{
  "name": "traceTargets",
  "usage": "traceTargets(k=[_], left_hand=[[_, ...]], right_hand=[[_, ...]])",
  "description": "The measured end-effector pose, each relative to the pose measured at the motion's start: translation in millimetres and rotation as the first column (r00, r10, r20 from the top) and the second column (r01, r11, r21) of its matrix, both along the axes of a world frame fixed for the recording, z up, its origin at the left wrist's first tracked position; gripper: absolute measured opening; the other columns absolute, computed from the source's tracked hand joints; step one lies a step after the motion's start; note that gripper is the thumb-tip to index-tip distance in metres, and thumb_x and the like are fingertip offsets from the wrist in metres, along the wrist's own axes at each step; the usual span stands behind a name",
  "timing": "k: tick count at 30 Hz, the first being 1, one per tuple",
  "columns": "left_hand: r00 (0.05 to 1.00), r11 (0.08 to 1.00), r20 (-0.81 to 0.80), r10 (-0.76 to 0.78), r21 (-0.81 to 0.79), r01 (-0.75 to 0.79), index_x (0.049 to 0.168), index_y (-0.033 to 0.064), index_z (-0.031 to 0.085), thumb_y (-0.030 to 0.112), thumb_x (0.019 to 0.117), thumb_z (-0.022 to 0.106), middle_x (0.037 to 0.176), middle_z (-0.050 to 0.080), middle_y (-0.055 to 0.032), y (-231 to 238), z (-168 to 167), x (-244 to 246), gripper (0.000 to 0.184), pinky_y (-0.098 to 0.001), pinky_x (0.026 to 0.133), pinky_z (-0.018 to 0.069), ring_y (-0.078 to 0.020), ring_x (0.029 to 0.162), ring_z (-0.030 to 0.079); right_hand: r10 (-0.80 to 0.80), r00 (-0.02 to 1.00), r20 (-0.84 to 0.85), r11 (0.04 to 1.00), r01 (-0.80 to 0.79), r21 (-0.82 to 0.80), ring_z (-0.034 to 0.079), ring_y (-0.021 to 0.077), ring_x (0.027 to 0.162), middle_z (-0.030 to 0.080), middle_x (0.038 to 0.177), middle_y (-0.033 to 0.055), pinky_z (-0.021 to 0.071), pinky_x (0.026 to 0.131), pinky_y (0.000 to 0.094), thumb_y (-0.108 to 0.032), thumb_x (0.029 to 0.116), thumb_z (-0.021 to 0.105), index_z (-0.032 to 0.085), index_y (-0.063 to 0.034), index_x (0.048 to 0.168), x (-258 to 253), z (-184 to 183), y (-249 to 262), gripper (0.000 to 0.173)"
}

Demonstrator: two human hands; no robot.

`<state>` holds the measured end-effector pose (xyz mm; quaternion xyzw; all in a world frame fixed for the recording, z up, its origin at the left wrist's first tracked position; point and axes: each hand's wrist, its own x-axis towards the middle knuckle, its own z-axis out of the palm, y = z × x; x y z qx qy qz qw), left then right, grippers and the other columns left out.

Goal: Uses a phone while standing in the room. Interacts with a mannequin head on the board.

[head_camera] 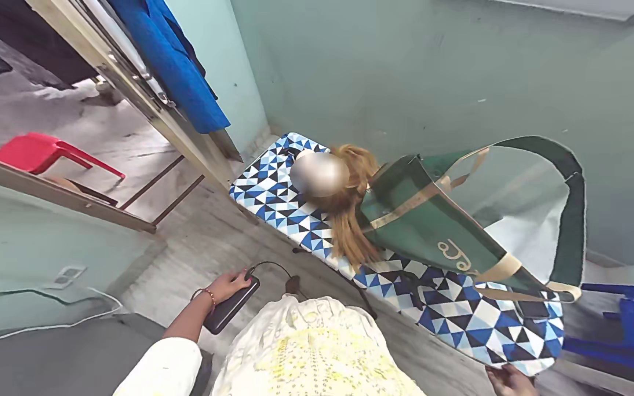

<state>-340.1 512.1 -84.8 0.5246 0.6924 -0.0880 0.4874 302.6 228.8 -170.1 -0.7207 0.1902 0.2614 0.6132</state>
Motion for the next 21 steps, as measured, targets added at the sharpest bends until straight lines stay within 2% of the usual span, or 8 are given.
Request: traceTargets(k=[4,7,9,11,13,16,19,21], left_hand=[[1.0,1.0,0.013,-0.006,-0.009,0.006,0.144,-0.0001,0.054,0.038,0.106,0.055,0.141,0.056,-0.027,-9.2,6.8,0.3,0.054,-0.0548,0.114,0.0361,-0.0381,0.135,0.052],[1.0,1.0,0.029,-0.012,-0.022,0.012,0.147,-0.0004,0.05,0.034,0.1078,0.052,0.145,0.054,-0.0258,-6.8,28.1,6.9,0.052,-0.0517,0.116,0.0345,-0.0361,0.137,0.05],[0.998,0.999,0.059,-0.033,-0.009,0.033,0.144,-0.0031,0.051,0.03,0.1089,0.049,0.141,0.055,-0.0273,1.1,37.4,18.2,0.049,-0.0514,0.113,0.0372,-0.0364,0.133,0.053],[0.995,0.997,0.076,-0.07,0.023,0.068,0.142,-0.0049,0.052,0.03,0.1087,0.048,0.139,0.056,-0.0287,12.3,34.5,26.1,0.049,-0.0529,0.111,0.0386,-0.0373,0.13,0.054],[0.995,0.996,0.078,-0.061,0.074,0.055,0.143,-0.005,0.051,0.031,0.1079,0.051,0.139,0.056,-0.0295,23.1,29.9,34.5,0.05,-0.0543,0.112,0.0383,-0.0388,0.132,0.053],[0.99,0.986,0.14,0.005,0.163,-0.028,0.145,-0.0063,0.048,0.025,0.1076,0.052,0.141,0.054,-0.0312,37.8,25.0,59.3,0.049,-0.0549,0.112,0.0376,-0.04,0.133,0.052],[0.969,0.961,0.217,0.115,0.223,-0.164,0.149,-0.0076,0.042,0.028,0.1114,0.04,0.146,0.048,-0.0333,49.0,20.4,77.8,0.052,-0.0577,0.113,0.0352,-0.0422,0.137,0.048],[0.924,0.922,0.318,0.215,0.246,-0.299,0.152,-0.0053,0.038,0.03,0.1121,0.035,0.149,0.046,-0.0316,59.8,17.8,81.4,0.054,-0.0566,0.114,0.0354,-0.0399,0.138,0.047]], right_hand=[[0.0,1.0,-0.002,1.0,0.0,-0.013,0.051,0.0137,0.081,0.046,0.1,0.0064,0.0496,0.072,0.033,-0.015,0.1044,0.043,0.045,-0.0053,0.123,25.9,-3.9,2.9,0.021],[0.029,0.999,0.036,0.999,-0.028,-0.038,0.048,0.0114,0.081,0.044,0.098,0.0042,0.0468,0.07,0.0309,-0.012,0.1033,0.043,0.045,-0.0063,0.118,19.1,-1.8,12.9,0.016],[-0.013,0.996,0.084,1.0,0.011,0.019,0.049,0.013,0.091,0.047,0.11,0.0062,0.0472,0.079,0.0332,-0.013,0.1043,0.045,0.043,-0.0047,0.132,14.5,-7.3,10.3,0.029],[0.048,0.983,0.178,0.995,-0.032,-0.092,0.052,0.0149,0.093,0.053,0.115,0.0117,0.0482,0.082,0.035,-0.017,0.1059,0.048,0.045,0.001,0.137,4.8,-9.2,9.6,0.036],[0.169,0.958,0.233,0.943,-0.089,-0.32,0.053,0.0251,0.098,0.055,0.122,0.0239,0.0472,0.086,0.0426,-0.022,0.1063,0.051,0.046,0.0085,0.139,-11.2,-12.6,13.8,0.045],[0.249,0.918,0.309,0.841,-0.047,-0.54,0.044,0.0549,0.134,0.041,0.145,0.0431,0.037,0.112,0.0608,-0.023,0.1021,0.059,0.034,0.0159,0.149,-63.4,4.0,40.3,0.065],[0.297,0.847,0.441,0.829,0.0,-0.559,0.038,0.0613,0.136,0.036,0.147,0.0459,0.0345,0.114,0.0603,-0.018,0.0991,0.062,0.035,0.0151,0.149,-144.0,15.5,75.6,0.066],[0.459,0.734,0.501,0.839,-0.173,-0.515,0.04,0.061,0.135,0.037,0.146,0.0457,0.0371,0.112,0.0603,-0.013,0.0992,0.06,0.039,0.0156,0.146,-189.3,12.8,84.0,0.058]])
